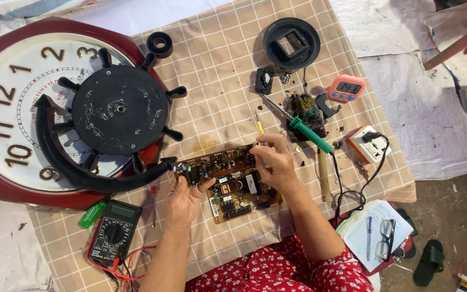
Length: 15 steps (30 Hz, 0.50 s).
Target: Testing and repairing a circuit board using a multimeter and other hand tools on a workbench.
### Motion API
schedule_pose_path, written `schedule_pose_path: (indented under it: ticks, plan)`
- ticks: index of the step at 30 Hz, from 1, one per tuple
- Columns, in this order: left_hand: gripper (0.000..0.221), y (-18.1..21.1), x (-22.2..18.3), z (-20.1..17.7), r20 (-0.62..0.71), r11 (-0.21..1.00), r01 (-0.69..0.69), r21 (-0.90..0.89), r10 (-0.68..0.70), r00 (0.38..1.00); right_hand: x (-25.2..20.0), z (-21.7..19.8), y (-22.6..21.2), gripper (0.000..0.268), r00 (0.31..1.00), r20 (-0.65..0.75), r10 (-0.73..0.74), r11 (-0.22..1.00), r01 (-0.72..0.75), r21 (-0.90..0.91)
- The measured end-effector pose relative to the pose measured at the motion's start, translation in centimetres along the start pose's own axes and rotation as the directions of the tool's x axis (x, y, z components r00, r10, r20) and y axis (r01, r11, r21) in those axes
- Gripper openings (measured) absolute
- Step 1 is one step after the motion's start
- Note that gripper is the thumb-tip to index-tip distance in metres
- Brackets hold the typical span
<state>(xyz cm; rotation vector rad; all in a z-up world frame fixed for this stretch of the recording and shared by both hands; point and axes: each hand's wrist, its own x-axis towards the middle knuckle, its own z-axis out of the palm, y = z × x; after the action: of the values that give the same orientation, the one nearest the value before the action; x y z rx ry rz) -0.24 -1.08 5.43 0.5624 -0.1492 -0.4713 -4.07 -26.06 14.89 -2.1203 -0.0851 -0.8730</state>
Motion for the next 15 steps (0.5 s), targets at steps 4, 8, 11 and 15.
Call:
schedule_pose_path:
  ticks: [4, 8, 11, 15]
  plan:
    - [0.03, 2.3, 1.1, 5.7, 0.01, 0.996, -0.021, -0.082, 0.022, 1.0, 0.1, -0.6, 0.5, 0.02, 0.986, -0.163, 0.022, 0.979, 0.012, 0.205]
    - [0.03, 2.0, 0.9, 4.7, -0.026, 0.993, -0.031, -0.116, 0.028, 0.999, -0.7, -1.9, 2.0, 0.011, 0.904, -0.242, 0.352, 0.698, -0.081, 0.712]
    - [0.033, 2.5, 0.7, 4.1, -0.081, 0.989, -0.021, -0.144, 0.009, 0.997, -1.3, -2.5, 2.2, 0.016, 0.828, -0.169, 0.535, 0.411, -0.08, 0.908]
    - [0.028, 4.3, 0.9, 9.4, -0.342, 0.951, -0.065, -0.302, -0.045, 0.939, 1.1, -2.5, -1.0, 0.009, 0.866, -0.2, 0.459, 0.531, -0.087, 0.843]
